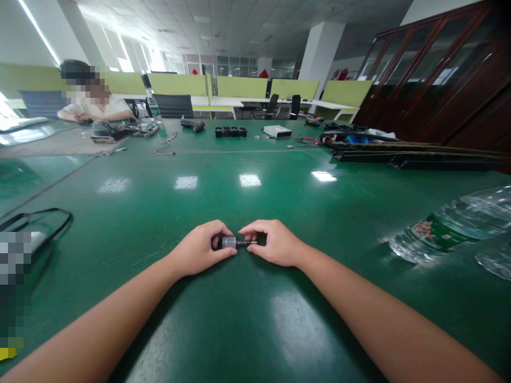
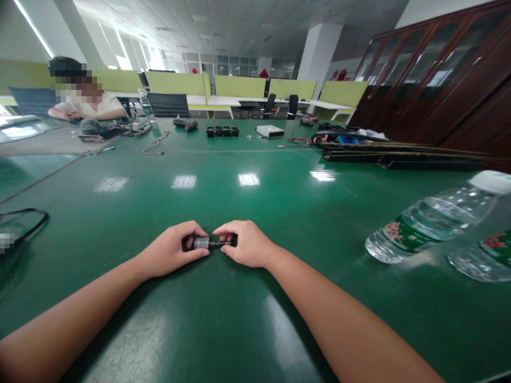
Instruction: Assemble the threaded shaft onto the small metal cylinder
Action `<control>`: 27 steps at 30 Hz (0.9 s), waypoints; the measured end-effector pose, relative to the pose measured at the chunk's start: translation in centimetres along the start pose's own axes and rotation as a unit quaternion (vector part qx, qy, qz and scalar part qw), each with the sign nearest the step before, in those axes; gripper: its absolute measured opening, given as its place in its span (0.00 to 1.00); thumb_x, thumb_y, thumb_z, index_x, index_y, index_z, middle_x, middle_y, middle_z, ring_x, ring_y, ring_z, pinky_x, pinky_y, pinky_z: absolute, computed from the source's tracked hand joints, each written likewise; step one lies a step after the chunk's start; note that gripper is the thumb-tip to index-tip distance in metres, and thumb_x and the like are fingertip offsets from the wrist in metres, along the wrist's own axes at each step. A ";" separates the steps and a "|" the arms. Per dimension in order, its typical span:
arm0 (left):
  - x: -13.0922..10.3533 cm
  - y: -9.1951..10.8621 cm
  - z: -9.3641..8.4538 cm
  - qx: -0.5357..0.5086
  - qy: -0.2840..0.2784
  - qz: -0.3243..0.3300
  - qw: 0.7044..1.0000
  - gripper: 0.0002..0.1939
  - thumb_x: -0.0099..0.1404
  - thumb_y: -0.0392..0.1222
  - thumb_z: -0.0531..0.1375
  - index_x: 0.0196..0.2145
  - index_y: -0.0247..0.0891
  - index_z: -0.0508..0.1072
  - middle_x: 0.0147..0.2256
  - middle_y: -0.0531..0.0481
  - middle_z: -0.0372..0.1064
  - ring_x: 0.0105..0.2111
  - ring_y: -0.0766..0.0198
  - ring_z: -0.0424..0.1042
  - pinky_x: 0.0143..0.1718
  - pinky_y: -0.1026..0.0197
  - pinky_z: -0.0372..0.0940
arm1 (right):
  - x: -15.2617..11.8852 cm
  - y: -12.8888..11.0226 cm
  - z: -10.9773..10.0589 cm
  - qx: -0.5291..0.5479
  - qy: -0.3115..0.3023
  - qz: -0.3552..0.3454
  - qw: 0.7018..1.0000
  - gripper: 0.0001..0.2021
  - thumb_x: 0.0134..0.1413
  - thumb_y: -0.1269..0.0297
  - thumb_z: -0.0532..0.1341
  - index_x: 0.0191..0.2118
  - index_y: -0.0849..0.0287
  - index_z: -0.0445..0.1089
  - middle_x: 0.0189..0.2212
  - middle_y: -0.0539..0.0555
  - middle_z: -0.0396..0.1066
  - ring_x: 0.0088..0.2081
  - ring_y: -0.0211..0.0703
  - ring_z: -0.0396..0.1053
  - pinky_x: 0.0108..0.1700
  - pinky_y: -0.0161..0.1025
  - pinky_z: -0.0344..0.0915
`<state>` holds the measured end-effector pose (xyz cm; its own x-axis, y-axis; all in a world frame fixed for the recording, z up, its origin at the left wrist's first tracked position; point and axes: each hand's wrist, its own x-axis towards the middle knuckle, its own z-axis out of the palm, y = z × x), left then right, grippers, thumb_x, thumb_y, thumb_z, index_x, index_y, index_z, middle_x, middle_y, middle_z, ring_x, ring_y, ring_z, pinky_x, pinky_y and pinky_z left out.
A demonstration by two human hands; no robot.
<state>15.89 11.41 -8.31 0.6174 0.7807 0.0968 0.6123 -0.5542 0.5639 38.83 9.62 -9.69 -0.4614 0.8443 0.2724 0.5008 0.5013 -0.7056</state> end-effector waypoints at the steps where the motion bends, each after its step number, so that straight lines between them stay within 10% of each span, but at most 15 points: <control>1: 0.0 0.0 0.0 0.001 0.000 0.002 1.000 0.14 0.61 0.50 0.63 0.40 0.38 0.73 0.29 0.53 0.66 0.28 0.64 0.65 0.29 0.63 0.57 | 0.0 0.0 0.0 -0.011 -0.001 -0.006 1.000 0.16 0.46 0.76 0.65 0.43 0.60 0.75 0.34 0.52 0.75 0.34 0.38 0.70 0.42 0.37 0.67; 27: -0.1 0.4 0.0 0.031 -0.011 0.020 0.999 0.16 0.59 0.51 0.63 0.41 0.40 0.71 0.31 0.53 0.68 0.29 0.64 0.65 0.30 0.63 0.58 | 0.1 -0.2 0.6 -0.108 -0.022 -0.081 0.991 0.09 0.53 0.69 0.64 0.41 0.58 0.77 0.34 0.54 0.76 0.38 0.42 0.70 0.43 0.38 0.64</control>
<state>16.05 11.11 -8.14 0.6519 0.7518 0.0991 0.6162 -0.6014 0.5086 38.24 9.52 -9.92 -0.5768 0.7433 0.3389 0.5606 0.6619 -0.4976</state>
